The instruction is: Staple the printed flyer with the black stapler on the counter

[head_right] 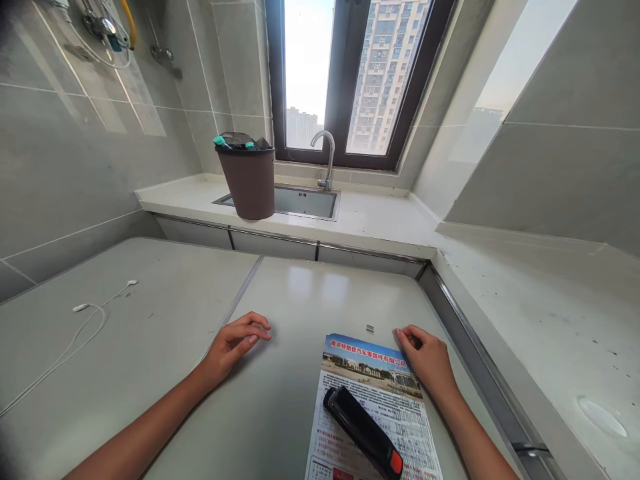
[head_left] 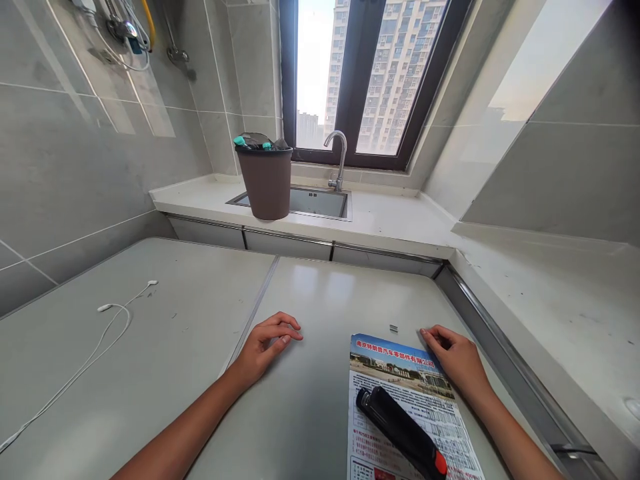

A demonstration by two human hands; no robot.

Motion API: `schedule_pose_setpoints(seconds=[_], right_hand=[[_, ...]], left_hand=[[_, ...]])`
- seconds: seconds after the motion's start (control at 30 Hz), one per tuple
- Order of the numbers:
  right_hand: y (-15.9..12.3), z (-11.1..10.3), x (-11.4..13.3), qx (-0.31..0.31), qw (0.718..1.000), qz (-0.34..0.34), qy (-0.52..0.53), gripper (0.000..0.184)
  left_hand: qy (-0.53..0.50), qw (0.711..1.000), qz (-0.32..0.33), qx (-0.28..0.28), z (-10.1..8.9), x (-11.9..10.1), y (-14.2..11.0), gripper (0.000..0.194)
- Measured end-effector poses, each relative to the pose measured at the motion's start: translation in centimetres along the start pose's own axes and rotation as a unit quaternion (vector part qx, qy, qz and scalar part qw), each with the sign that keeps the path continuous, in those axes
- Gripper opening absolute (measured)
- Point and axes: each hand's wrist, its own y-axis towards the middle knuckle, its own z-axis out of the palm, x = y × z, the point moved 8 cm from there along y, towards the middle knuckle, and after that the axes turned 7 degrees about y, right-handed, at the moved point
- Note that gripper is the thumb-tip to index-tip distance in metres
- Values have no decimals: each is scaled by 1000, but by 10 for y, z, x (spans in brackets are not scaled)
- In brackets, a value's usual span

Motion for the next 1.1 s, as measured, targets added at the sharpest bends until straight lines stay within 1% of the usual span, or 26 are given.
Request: schedule_pose_setpoints(seconds=[0.33, 0.53, 0.6, 0.7, 0.87, 1.1], right_hand=[[0, 1, -3, 0, 1000, 1, -10, 47], [-1, 2, -5, 9, 1000, 5, -12, 47], [-1, 1, -4, 8, 1000, 1, -14, 48], [-1, 1, -3, 7, 1000, -1, -18, 49], [-1, 2, -3, 9, 1000, 2, -17, 47], [-1, 2, -1, 9, 1000, 5, -21, 48]], left_hand=[[-4, 1000, 3, -5, 0, -2, 1, 36], [24, 1000, -8, -17, 0, 5, -1, 53], [21, 1000, -7, -21, 0, 5, -1, 55], [10, 1000, -1, -22, -1, 4, -1, 52], [3, 1000, 14, -3, 1, 0, -1, 44], [-23, 999, 34, -1, 0, -4, -3, 38]])
